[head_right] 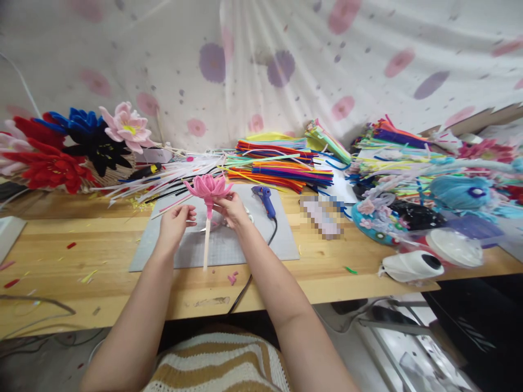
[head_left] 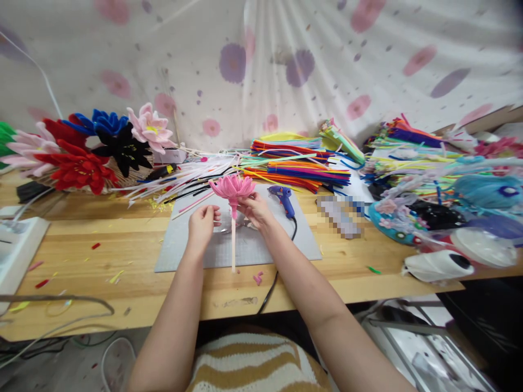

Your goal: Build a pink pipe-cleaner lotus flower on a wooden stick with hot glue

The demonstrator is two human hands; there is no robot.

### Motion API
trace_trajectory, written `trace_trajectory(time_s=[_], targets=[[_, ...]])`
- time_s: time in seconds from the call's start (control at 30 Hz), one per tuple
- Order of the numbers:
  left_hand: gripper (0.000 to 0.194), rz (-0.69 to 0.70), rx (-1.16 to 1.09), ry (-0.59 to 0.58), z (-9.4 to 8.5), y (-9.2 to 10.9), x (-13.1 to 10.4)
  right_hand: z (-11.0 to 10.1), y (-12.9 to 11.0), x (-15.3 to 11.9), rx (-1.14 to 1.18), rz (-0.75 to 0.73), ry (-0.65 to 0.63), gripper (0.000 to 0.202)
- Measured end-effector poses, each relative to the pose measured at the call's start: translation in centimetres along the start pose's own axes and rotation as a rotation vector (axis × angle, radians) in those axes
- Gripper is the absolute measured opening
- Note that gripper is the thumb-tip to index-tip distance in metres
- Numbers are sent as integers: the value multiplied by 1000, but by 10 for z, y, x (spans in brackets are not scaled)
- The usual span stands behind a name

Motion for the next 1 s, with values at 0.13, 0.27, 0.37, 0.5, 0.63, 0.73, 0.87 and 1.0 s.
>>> trace_trajectory(time_s=[0.13, 0.27, 0.37, 0.5, 0.63, 0.73, 0.87, 1.0], targets=[[15, 149, 26, 8, 6, 7, -2, 0, -3, -3, -52, -51, 35, 47], [18, 164, 45, 5, 15, 7, -6, 1, -4, -7, -90, -82, 66, 49], [20, 169, 26, 22, 16, 7, -6, 2, -6, -8, -102, -101, 68, 50], [23, 172, -18, 34, 18, 8, -6, 0, -8, -7, -154, -155, 68, 52], [24, 101, -83, 23, 21, 5, -6, -2, -8, -6, -228, -215, 56, 54], [24, 71, -93, 27, 22, 4, -6, -1, -10, -6, -271, -245, 44, 54], [22, 47, -65, 55, 22, 4, -5, 1, -12, -7, -289, -257, 35, 53], [19, 30, -105, 56, 23, 4, -4, 0, -9, -6, -271, -241, 39, 51]])
Point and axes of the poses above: each hand's wrist, its own x-axis towards the middle knuckle, its own z-axis out of the palm, y = z × x, the point moved 7 cm from there along x, towards the middle knuckle, and after that the axes turned 4 degrees about -z, right-handed, at the moved point
